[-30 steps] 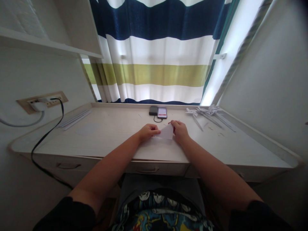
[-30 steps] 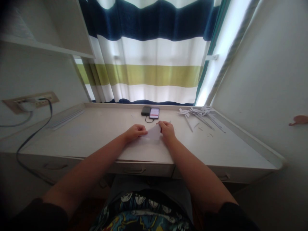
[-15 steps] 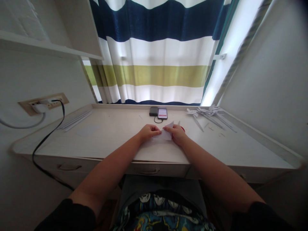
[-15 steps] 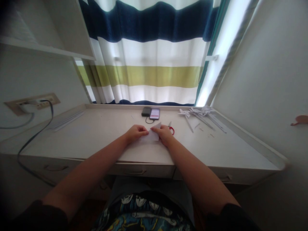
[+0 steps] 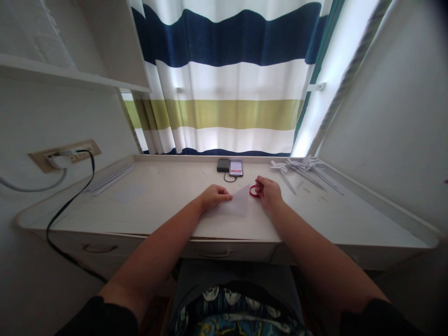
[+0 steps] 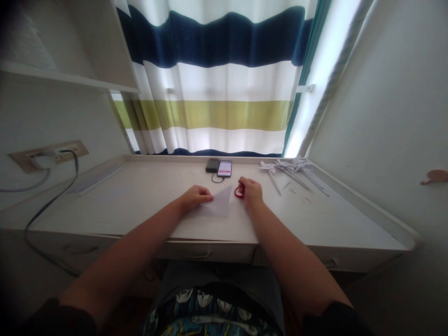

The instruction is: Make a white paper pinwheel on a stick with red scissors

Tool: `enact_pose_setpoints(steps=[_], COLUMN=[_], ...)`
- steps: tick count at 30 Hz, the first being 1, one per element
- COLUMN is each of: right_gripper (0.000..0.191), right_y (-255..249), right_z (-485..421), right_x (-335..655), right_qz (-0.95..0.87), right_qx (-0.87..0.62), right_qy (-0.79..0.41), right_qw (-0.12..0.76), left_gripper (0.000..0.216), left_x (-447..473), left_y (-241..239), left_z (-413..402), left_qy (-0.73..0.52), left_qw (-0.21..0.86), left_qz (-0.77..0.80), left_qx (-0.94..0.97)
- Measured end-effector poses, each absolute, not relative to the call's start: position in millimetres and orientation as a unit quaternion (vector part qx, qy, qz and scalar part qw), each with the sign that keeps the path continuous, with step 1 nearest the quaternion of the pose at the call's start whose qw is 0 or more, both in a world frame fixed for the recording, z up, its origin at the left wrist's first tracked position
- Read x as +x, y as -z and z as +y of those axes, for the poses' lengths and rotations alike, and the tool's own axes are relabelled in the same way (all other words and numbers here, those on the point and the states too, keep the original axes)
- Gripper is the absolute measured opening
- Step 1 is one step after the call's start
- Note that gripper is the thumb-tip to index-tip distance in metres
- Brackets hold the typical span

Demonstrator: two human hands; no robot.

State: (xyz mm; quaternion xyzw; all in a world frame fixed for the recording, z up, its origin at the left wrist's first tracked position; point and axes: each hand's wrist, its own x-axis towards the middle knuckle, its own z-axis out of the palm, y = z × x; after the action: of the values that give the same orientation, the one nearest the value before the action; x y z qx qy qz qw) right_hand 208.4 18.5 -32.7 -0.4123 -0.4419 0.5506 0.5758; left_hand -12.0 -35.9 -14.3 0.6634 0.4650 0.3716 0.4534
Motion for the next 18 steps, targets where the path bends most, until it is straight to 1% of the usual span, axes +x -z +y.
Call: enact_pose_setpoints(steps=[3, 8, 10, 12, 18], right_gripper=[0.031, 0.026, 0.025, 0.026, 0.031], right_y=[29.2, 34.9, 37.7, 38.5, 35.0], right_z=[13.5, -3.6, -5.9, -4.4, 4.9], right_x=[208.8, 191.1, 187.5, 187.8, 194.3], right_qz=[-0.458, -0.517, -0.526, -0.524, -0.491], right_qx=[-0.394, -0.365, -0.369, -0.38, -0.416], right_qy=[-0.573, -0.626, -0.629, -0.621, -0.583], right_qw=[0.553, 0.456, 0.438, 0.442, 0.496], left_gripper=[0.031, 0.032, 0.033, 0.033, 0.03], left_x=[-12.9, -10.9, -10.3, -10.0, -10.7], left_y=[13.5, 13.4, 13.8, 14.1, 13.0], left_z=[-35.5, -36.0, -36.2, -36.2, -35.4], left_qy=[-0.38, -0.382, -0.376, -0.371, -0.363], left_qw=[0.448, 0.435, 0.43, 0.428, 0.428], left_qz=[0.467, 0.47, 0.471, 0.47, 0.467], left_qx=[0.661, 0.666, 0.672, 0.677, 0.683])
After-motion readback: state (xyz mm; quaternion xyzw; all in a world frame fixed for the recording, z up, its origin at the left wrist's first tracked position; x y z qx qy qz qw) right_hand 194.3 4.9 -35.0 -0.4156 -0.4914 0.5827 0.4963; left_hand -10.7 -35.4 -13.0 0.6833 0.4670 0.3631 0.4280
